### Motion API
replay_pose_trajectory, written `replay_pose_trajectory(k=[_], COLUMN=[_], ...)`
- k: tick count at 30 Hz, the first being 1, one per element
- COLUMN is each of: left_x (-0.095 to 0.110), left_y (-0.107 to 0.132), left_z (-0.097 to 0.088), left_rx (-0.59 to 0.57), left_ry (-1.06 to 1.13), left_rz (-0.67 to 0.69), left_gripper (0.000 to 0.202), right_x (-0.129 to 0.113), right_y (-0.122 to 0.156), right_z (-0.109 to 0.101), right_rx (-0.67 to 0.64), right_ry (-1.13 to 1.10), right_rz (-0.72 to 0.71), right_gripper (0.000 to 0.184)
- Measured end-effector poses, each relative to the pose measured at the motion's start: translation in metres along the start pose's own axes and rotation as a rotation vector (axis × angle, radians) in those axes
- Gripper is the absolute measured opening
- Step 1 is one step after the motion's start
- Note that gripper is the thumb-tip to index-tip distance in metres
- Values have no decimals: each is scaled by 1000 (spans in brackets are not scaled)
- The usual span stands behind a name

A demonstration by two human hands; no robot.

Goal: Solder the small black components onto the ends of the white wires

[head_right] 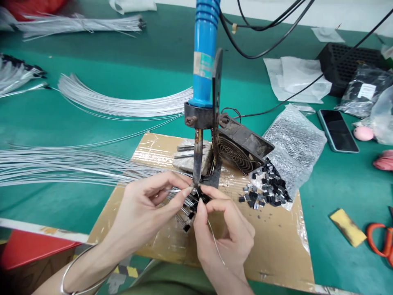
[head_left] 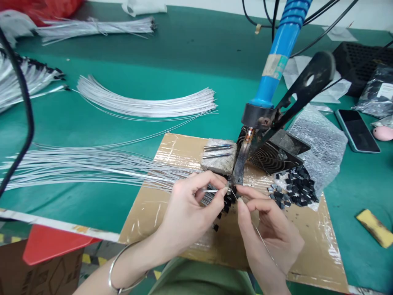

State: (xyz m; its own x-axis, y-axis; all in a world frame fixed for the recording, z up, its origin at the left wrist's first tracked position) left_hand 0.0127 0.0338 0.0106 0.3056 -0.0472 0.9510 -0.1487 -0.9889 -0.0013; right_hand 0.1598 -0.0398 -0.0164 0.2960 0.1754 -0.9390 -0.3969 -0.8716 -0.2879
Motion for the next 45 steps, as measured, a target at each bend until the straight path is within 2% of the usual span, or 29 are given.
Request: replay_pose_trajectory(k=[14, 25, 30, 39, 45], left_x=[-2, -2, -3, 0, -3], left_y=[0, 3, 3, 5, 5], left_z=[1, 1, 1, -1, 1], left_rx=[3, 5, -2, 25, 24], left_ry=[-45, -45, -86, -155, -143], left_rz=[24, 33, 28, 130, 126], left_gripper=[18, 18, 17, 20, 19], right_x=[-3, -4, -3, -5, -2], right_y=[1, 0, 0, 1, 2], right_z=[1, 2, 3, 5, 3], right_rx=[21, 10, 20, 51, 37], right_ry=[28, 33, 48, 48, 54], right_rz=[16, -37, -5, -76, -102], right_gripper=[15, 16, 15, 16, 17])
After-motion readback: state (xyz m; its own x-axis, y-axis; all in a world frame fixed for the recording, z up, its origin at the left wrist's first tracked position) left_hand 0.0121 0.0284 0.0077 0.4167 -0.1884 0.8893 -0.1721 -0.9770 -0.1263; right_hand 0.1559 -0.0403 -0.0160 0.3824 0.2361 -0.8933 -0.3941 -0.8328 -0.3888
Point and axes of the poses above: each hand's wrist, its own y-axis away from the middle knuckle, its own z-axis out of the palm, x = y × z, the point moved 4 cm from there along -y, towards the middle knuckle
